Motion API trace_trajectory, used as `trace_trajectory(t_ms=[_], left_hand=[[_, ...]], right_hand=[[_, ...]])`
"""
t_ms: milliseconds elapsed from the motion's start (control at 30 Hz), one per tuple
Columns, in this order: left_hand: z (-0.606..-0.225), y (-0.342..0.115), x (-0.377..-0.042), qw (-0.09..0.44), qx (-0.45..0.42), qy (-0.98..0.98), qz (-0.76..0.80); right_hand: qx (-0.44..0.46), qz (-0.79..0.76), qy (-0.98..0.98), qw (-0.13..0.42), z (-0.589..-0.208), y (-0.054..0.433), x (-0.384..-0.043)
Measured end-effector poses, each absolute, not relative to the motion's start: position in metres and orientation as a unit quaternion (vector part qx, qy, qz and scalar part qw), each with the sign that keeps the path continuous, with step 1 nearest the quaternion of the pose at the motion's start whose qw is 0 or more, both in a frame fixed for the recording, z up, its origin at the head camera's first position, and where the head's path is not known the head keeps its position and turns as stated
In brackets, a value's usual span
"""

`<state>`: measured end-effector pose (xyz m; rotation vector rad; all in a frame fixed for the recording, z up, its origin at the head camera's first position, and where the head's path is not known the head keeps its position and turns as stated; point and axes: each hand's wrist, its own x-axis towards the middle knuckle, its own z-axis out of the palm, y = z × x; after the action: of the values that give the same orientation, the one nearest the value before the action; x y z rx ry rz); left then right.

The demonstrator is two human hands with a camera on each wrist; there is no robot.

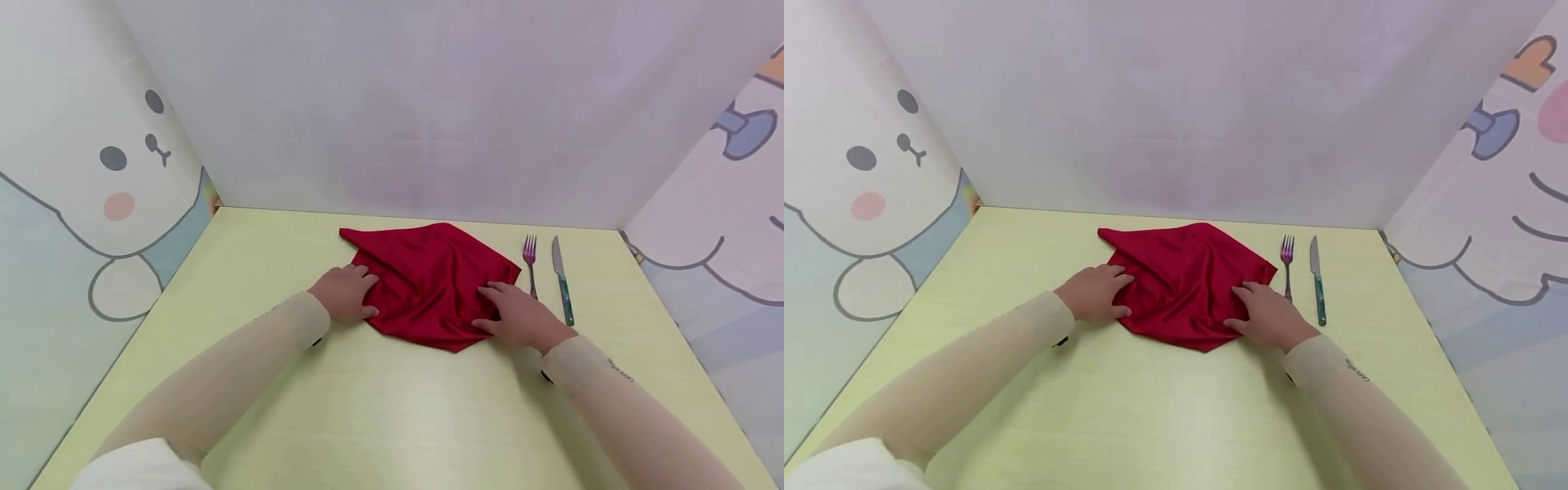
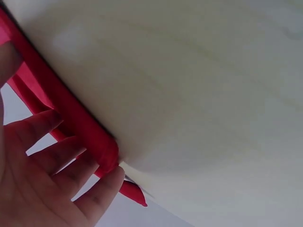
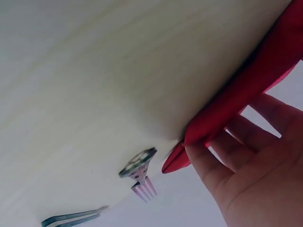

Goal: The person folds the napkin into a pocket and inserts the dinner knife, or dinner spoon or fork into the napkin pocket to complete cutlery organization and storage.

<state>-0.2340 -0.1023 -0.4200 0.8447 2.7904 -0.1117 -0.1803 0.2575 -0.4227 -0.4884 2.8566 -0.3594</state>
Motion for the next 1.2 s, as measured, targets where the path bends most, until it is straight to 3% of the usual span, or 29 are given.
trace_trajectory(t_ms=[267, 567, 733, 1200], left_hand=[[-0.423, -0.104, -0.233, 0.106, 0.288, 0.951, -0.02], [-0.422, -0.109, -0.239, 0.111, 0.298, 0.948, -0.028], [-0.418, -0.123, -0.248, 0.117, 0.332, 0.935, -0.047], [-0.417, -0.136, -0.268, 0.049, 0.392, 0.911, -0.114]], right_hand=[[-0.219, -0.115, 0.961, 0.124, -0.411, 0.27, -0.176], [-0.273, -0.074, 0.959, 0.004, -0.405, 0.272, -0.149], [-0.308, -0.045, 0.95, -0.004, -0.412, 0.269, -0.145], [-0.299, -0.012, 0.954, -0.032, -0.42, 0.26, -0.156]])
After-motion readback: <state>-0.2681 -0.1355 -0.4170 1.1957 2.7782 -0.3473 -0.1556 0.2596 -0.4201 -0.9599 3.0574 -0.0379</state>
